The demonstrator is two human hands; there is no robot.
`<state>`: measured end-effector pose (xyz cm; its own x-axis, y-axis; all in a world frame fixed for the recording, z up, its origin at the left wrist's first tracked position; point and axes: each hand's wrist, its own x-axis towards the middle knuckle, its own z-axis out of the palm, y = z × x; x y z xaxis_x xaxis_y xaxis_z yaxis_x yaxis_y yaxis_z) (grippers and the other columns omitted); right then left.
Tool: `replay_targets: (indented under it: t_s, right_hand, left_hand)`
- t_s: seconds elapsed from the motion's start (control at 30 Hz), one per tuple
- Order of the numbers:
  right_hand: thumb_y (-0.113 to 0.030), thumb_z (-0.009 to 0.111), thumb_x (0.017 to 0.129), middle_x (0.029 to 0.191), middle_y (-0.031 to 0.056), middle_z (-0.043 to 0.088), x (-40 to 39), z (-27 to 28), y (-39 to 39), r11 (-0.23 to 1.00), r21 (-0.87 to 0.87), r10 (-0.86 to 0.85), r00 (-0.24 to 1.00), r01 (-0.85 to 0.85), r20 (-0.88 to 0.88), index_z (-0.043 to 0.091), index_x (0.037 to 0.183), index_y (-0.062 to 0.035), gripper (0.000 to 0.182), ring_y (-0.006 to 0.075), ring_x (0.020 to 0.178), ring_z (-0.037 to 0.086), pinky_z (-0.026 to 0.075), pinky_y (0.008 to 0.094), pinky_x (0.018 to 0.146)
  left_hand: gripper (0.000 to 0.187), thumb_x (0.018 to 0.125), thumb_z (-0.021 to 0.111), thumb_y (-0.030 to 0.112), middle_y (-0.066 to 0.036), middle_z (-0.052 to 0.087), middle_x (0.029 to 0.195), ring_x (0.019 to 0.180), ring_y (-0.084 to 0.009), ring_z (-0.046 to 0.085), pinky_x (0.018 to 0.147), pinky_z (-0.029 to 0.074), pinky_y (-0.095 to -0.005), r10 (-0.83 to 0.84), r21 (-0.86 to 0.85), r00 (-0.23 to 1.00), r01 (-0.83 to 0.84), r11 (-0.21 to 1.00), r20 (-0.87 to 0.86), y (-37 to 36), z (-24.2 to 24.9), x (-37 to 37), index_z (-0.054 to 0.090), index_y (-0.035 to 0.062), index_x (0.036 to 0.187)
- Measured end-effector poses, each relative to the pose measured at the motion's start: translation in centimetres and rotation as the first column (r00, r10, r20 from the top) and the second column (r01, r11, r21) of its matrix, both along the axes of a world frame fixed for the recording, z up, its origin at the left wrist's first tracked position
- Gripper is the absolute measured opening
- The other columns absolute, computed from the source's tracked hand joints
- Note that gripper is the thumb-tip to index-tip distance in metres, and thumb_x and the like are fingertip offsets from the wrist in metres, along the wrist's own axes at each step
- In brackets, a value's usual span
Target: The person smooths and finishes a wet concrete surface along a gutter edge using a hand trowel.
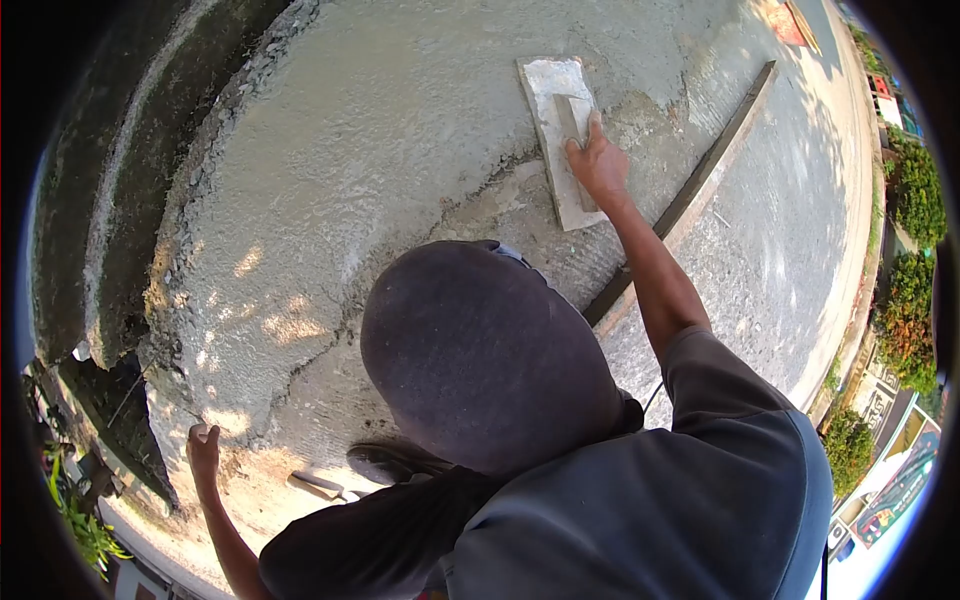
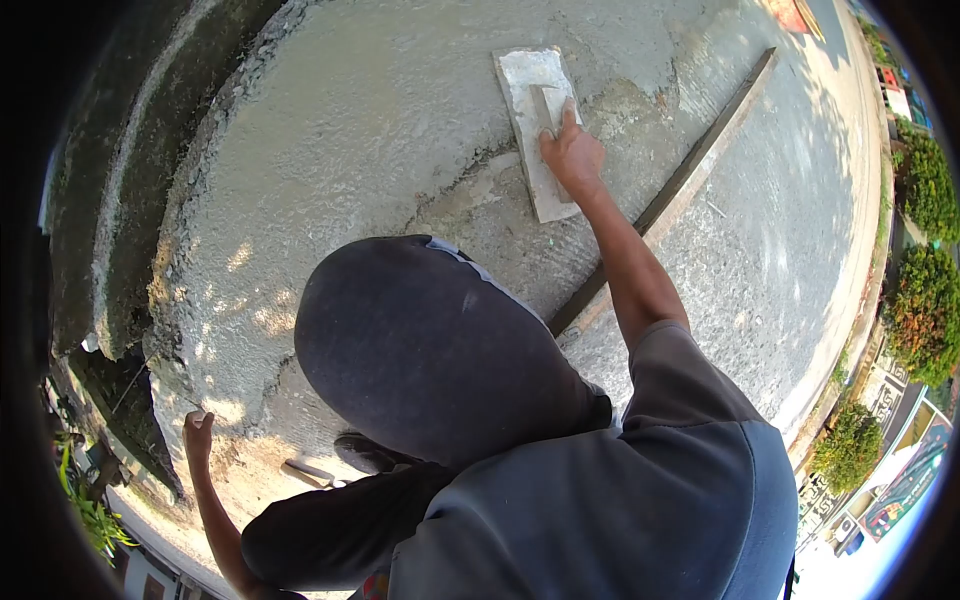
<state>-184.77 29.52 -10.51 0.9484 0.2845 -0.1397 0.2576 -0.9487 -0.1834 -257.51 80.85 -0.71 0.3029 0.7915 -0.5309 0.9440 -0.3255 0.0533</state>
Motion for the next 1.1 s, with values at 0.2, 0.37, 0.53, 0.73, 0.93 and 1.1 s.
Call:
replay_targets:
  t_s: [0.2, 0.37, 0.53, 0.73, 0.93, 1.1]
  right_hand:
    - [-0.043, 0.060, 0.089, 0.094, 0.0262, 0.072, -8.0, 0.1, 1.8, 0.977, -0.008, 0.214, 0.977, -0.214, 0.007, 0.033, 0.154, -0.0073, 0.079, 0.0424, 0.085, 0.071, 0.056, 0.0499, 0.078]
    - [-0.041, 0.061, 0.087, 0.090, 0.0248, 0.072, 0.2, -0.8, 7.6, 0.998, 0.018, 0.056, 0.998, -0.056, -0.038, 0.029, 0.155, -0.0051, 0.083, 0.0430, 0.083, 0.071, 0.055, 0.0517, 0.078]
    - [-0.039, 0.061, 0.087, 0.096, 0.0224, 0.073, -1.8, 0.5, 3.8, 0.996, -0.038, -0.084, 0.986, 0.080, -0.144, 0.029, 0.154, -0.0021, 0.082, 0.0385, 0.089, 0.071, 0.055, 0.0480, 0.082]
    - [-0.041, 0.059, 0.088, 0.094, 0.0244, 0.072, 3.9, -0.7, 2.9, 0.995, -0.052, -0.088, 0.996, 0.086, -0.029, 0.030, 0.153, -0.0013, 0.081, 0.0399, 0.087, 0.071, 0.055, 0.0493, 0.080]
    - [-0.042, 0.058, 0.089, 0.096, 0.0250, 0.072, 5.1, -0.5, -0.4, 0.988, -0.054, -0.143, 0.990, 0.144, 0.021, 0.034, 0.152, 0.0000, 0.079, 0.0403, 0.087, 0.071, 0.055, 0.0496, 0.079]
    - [-0.043, 0.056, 0.091, 0.100, 0.0219, 0.073, 7.1, 3.3, 1.6, 0.988, -0.049, -0.142, 0.989, 0.144, 0.039, 0.033, 0.152, -0.0001, 0.078, 0.0400, 0.091, 0.071, 0.054, 0.0497, 0.082]
  left_hand:
    - [0.055, 0.087, 0.071, 0.037, -0.027, 0.068, 0.111, 0.105, -0.0386, 0.066, 0.091, 0.051, -0.0441, -0.036, -0.090, 0.997, 0.030, 0.995, -0.062, -0.1, -1.9, 1.6, 0.062, -0.0073, 0.117]
    - [0.046, 0.086, 0.071, 0.034, -0.023, 0.069, 0.100, 0.093, -0.0374, 0.066, 0.085, 0.050, -0.0466, -0.104, -0.041, 0.995, 0.104, 0.994, -0.008, 3.5, -0.5, 4.4, 0.063, -0.0057, 0.109]
    - [0.048, 0.087, 0.070, 0.035, -0.024, 0.068, 0.103, 0.094, -0.0384, 0.066, 0.085, 0.050, -0.0463, -0.097, 0.045, 0.995, 0.096, 0.994, 0.024, 4.5, -2.5, 5.6, 0.061, -0.0047, 0.113]
    - [0.048, 0.084, 0.075, 0.033, -0.024, 0.069, 0.102, 0.093, -0.0361, 0.067, 0.084, 0.051, -0.0445, -0.124, -0.083, 0.992, 0.126, 0.989, 0.023, 1.7, -4.2, 6.3, 0.065, -0.0054, 0.111]
    - [0.046, 0.084, 0.074, 0.034, -0.022, 0.072, 0.093, 0.087, -0.0331, 0.069, 0.079, 0.052, -0.0414, 0.040, -0.164, 0.999, -0.042, 0.986, -0.017, 2.1, -5.6, 2.4, 0.067, -0.0042, 0.109]
    - [0.045, 0.083, 0.074, 0.033, -0.022, 0.072, 0.092, 0.086, -0.0339, 0.069, 0.079, 0.052, -0.0418, 0.085, -0.157, 0.996, -0.085, 0.984, -0.011, 1.1, -3.9, 2.5, 0.067, -0.0031, 0.108]
